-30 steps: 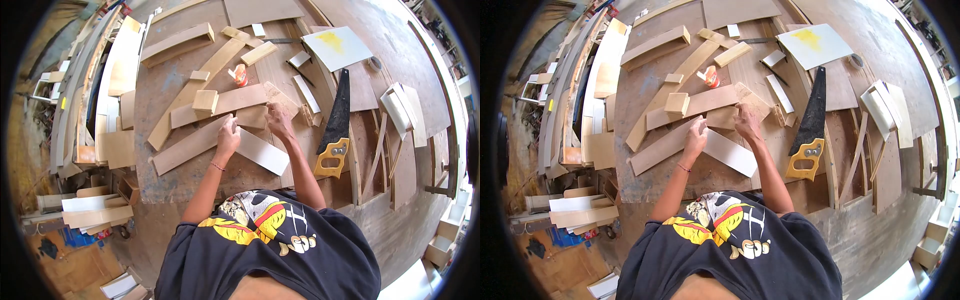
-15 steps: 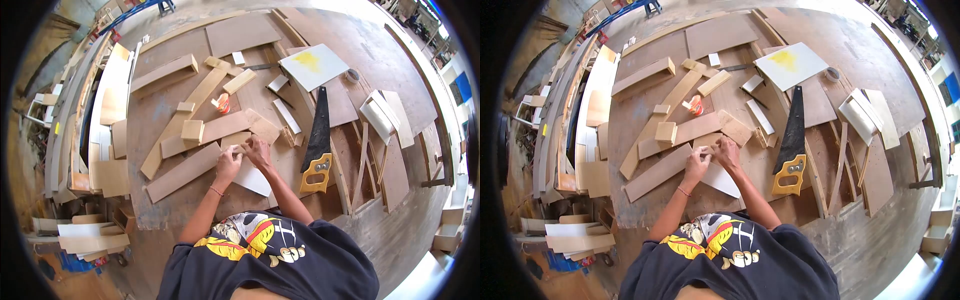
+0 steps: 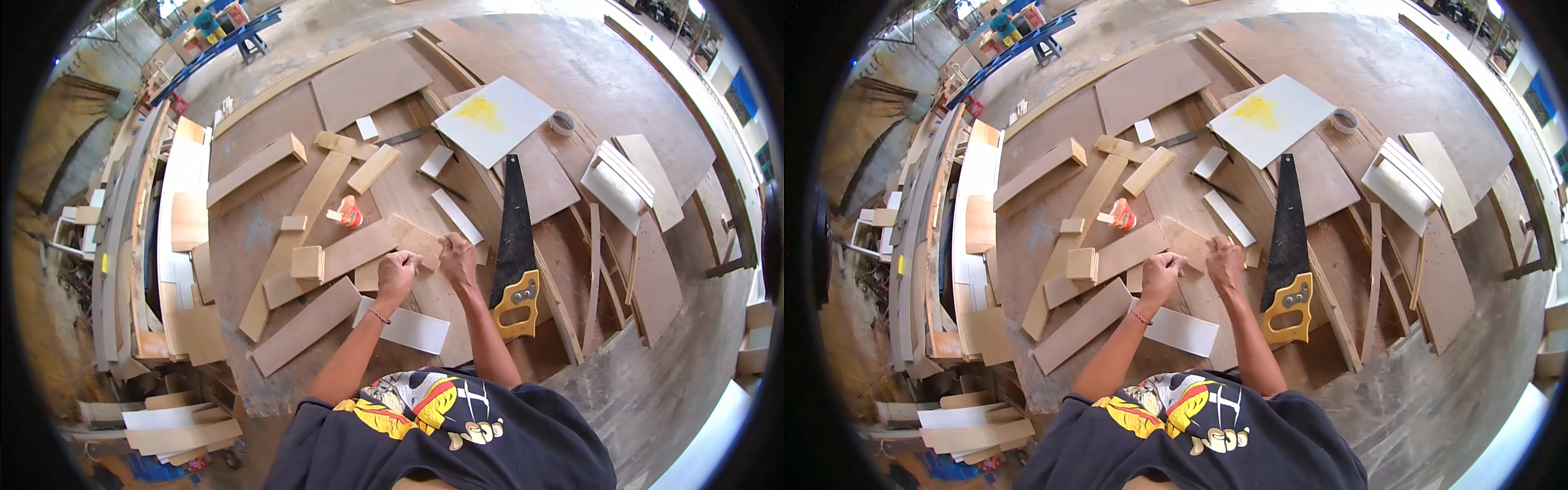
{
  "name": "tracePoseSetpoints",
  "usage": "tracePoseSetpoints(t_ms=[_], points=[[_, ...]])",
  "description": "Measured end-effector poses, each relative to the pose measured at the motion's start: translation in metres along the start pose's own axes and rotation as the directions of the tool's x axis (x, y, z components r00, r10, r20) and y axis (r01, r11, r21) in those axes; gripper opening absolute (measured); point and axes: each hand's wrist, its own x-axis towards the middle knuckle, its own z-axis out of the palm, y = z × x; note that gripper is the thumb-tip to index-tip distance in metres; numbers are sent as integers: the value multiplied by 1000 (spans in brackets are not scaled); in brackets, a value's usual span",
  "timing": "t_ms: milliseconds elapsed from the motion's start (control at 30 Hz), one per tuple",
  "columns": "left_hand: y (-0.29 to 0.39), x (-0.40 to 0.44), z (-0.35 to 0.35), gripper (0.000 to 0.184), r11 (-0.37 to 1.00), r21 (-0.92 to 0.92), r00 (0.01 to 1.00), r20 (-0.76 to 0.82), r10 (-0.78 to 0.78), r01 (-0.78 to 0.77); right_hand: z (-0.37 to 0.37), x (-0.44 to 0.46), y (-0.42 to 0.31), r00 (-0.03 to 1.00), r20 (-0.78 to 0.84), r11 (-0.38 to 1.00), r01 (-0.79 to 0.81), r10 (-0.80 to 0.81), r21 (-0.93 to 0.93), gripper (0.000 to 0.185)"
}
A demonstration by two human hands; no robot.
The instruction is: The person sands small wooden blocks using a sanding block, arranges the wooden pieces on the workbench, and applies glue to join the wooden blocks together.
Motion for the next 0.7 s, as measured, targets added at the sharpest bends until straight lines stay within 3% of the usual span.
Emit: tracePoseSetpoints(t_ms=[133,200,333,467,567,633,700], points=[[10,10,-1,14,991,-130,999,44,-19,24,-26,22,6,997,-81,1000,-5,5,-3,16],[7,16,-2,16,987,-161,997,75,5,7,-49,31,2,983,115,989,-134,140,-57,27],[-11,28,8,21,962,-272,999,47,-21,32,-58,31,1,938,301,962,-92,171,-258,39],[-21,28,15,26,956,-290,999,41,-20,31,-40,29,21,934,323,943,-41,154,-331,37],[-19,25,13,26,977,-214,999,39,-8,16,-39,36,30,952,255,972,-115,167,-207,37],[-11,23,11,27,986,-165,999,47,-17,25,-44,38,32,958,257,985,-152,126,86,40],[-4,20,8,28,987,-130,993,77,-85,95,-48,42,32,943,299,976,-185,144,112,43]])
